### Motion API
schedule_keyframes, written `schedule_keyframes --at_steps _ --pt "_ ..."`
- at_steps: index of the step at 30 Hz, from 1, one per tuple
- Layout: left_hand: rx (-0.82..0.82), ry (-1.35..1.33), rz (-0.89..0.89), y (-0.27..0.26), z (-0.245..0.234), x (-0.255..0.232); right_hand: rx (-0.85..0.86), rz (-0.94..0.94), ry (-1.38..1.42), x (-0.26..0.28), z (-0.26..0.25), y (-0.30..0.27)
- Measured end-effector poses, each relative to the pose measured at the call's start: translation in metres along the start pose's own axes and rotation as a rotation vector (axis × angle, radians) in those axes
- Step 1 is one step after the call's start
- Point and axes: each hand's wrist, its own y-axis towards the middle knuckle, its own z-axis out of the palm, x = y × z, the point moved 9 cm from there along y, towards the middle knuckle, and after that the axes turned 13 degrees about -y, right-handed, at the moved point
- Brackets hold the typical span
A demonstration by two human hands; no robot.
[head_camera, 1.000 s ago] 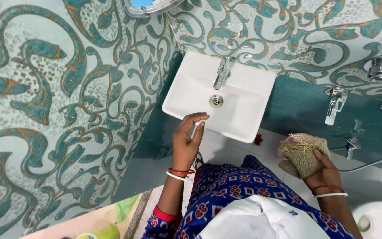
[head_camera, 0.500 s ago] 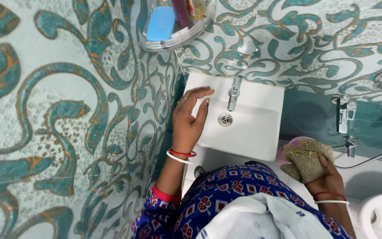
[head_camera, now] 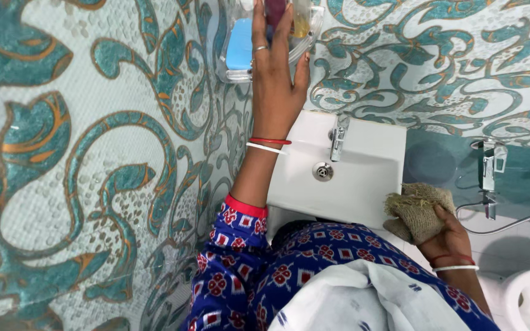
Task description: The person wipes a sink with a cloth, moves to a different sink in another bathroom, and cleans the faucets and nearby fixtures.
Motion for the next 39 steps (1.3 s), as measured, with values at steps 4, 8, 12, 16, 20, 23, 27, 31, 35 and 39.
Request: schedule_keyframes --at_steps 4,8,12,16,20,23,27,31,35,39 --pt "0.033 -0.011 -0.053 -0.007 0.007 0.01 0.12 -0.042 0.038 0.032 0.028 0.024" --pt "0.041 0.019 -0.038 -0.021 0.0 -0.012 0.212 -0.149 -0.144 0.061 0.079 0.053" --pt "0.07 0.069 -0.05 -0.059 0.005 -0.046 0.183 -0.637 -0.675 0.097 0.147 0.082" --pt "0.226 -0.038 -0.226 -0.098 0.053 -0.032 0.19 -1.173 -1.181 0.097 0.234 0.092" --pt "0.339 -0.12 -0.33 -0.136 0.093 0.003 0.182 -1.299 -1.471 0.059 0.265 0.083" --pt "0.392 -0.111 -0.358 -0.155 0.11 0.02 0.269 -1.168 -1.479 0.045 0.253 0.083" --pt "0.396 -0.093 -0.425 -0.168 0.114 0.037 0.432 -1.197 -1.393 0.03 0.215 0.069" --pt "0.404 -0.037 -0.394 -0.173 0.114 0.041 0.468 -0.798 -1.242 -0.001 0.142 0.101" --pt "0.451 0.055 -0.38 -0.18 0.128 0.051 0.31 -0.407 -1.035 -0.008 0.082 0.149" --pt "0.508 0.166 -0.331 -0.187 0.149 0.064 0.268 -0.529 -0.909 0.038 0.109 0.149"
